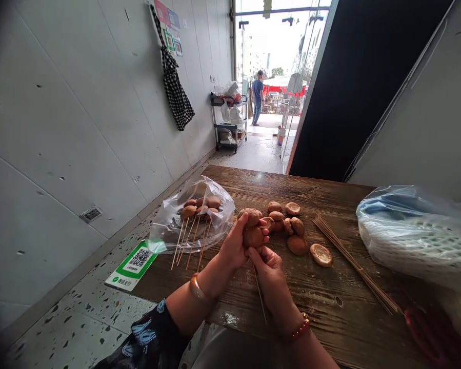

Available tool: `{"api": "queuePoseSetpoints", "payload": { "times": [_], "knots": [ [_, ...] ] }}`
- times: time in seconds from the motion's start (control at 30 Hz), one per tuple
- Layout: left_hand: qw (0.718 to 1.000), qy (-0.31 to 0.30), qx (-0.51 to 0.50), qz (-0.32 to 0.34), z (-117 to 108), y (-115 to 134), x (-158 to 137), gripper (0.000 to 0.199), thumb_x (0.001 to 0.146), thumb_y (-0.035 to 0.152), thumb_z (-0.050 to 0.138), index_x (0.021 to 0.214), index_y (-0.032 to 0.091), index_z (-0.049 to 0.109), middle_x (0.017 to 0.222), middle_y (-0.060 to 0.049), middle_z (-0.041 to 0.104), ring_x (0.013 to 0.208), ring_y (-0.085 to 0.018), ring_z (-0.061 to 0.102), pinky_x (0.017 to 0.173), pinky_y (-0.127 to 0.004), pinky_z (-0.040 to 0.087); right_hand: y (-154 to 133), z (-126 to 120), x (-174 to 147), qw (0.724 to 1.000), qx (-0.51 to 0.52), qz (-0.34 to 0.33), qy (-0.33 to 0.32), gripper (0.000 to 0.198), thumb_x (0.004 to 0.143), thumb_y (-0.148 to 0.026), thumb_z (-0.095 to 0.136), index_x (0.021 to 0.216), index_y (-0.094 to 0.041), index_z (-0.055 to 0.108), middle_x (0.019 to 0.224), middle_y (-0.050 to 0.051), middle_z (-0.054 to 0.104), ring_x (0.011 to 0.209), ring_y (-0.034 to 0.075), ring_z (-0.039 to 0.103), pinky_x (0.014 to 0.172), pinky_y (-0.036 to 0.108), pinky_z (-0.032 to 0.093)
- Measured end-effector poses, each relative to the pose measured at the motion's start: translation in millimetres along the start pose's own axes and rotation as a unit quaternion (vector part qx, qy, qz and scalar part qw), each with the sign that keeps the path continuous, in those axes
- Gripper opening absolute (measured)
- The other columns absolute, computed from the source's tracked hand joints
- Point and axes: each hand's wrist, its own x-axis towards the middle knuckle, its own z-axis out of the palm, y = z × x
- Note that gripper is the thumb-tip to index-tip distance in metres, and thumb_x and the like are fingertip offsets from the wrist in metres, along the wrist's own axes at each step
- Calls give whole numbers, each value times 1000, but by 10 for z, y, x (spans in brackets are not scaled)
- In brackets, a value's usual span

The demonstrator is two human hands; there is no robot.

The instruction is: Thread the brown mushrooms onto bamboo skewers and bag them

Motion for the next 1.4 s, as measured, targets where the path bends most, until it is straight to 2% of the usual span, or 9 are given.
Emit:
{"api": "queuePoseSetpoints", "payload": {
  "times": [0.13,0.3,0.8,1.17,1.4],
  "knots": [
    [999,27,12,21,-11,-42,8,41,74,49,71,94,16,58,81,-4,66,65,-15,65,63,-29,56,115,-41,3,1000,-26,-4,12,35,68,-47,79,67,-18,60,53,-6,48,47,6,31,43,21,24],
    [998,45,28,35,-8,-51,10,40,75,51,69,92,17,56,78,-4,65,64,-15,64,60,-30,56,94,-28,-32,1000,-12,16,8,38,66,-50,80,69,-18,59,50,-7,44,44,5,27,41,21,19],
    [997,47,34,51,-4,-18,31,40,77,51,67,94,16,56,77,-4,66,61,-15,63,60,-31,56,-5,3,-110,999,17,43,-15,35,64,-46,82,79,-16,70,48,-8,40,44,4,24,42,21,17],
    [997,33,39,50,7,-17,16,41,77,51,66,96,16,56,76,-4,65,61,-15,63,60,-31,55,-23,4,-133,998,32,36,-45,35,67,-47,80,64,-17,63,47,-8,36,44,5,23,42,22,18],
    [998,27,34,54,2,-12,18,41,78,49,67,98,17,53,77,-4,66,61,-16,64,58,-30,56,13,-42,-125,998,14,39,-48,34,71,-47,78,85,-17,71,51,-8,38,46,5,24,42,21,20]
  ]
}}
